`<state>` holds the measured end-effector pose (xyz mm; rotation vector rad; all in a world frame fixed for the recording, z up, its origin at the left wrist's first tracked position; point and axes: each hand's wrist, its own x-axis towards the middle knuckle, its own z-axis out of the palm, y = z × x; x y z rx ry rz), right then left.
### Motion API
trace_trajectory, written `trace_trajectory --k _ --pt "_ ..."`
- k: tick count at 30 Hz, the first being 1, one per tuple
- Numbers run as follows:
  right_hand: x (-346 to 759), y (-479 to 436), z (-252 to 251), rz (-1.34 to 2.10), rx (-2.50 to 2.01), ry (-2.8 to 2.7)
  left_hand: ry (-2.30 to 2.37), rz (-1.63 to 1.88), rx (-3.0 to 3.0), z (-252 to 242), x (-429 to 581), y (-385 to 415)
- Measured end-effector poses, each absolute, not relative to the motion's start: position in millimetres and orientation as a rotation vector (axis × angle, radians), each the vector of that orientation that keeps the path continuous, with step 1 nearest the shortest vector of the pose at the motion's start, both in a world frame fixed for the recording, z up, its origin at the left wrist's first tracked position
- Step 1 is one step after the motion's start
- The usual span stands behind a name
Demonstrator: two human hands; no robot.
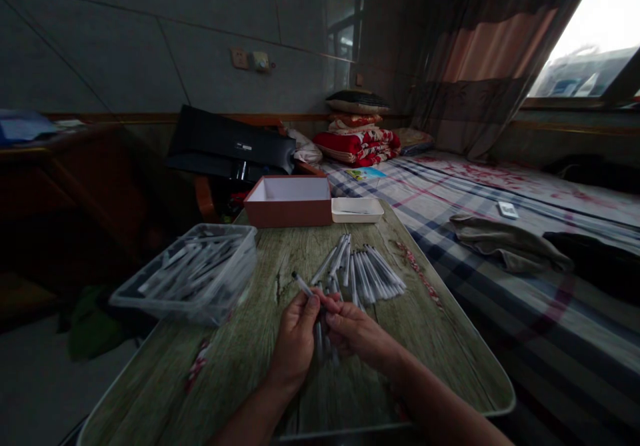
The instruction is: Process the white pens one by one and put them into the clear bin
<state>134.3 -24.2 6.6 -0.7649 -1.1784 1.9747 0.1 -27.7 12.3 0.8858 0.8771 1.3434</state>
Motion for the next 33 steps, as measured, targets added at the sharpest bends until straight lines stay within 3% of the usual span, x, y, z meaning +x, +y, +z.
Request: trace_trajectory --k 12,20,26,33 --pt "130 -22 6 1.843 -0.895 -1.249 0.886 1.363 0.991 11 0 -27" --pt "140 -25 9 2.251 -0.750 -1.121 0.880 1.295 1.079 21 -5 -34" --pt "135 -26 7 1.806 -0.843 -1.439 0.849 1.321 0.632 19 -3 -24" --pt "143 -18 3 1.805 -0.775 -1.356 0.863 1.376 0.773 20 -21 -10"
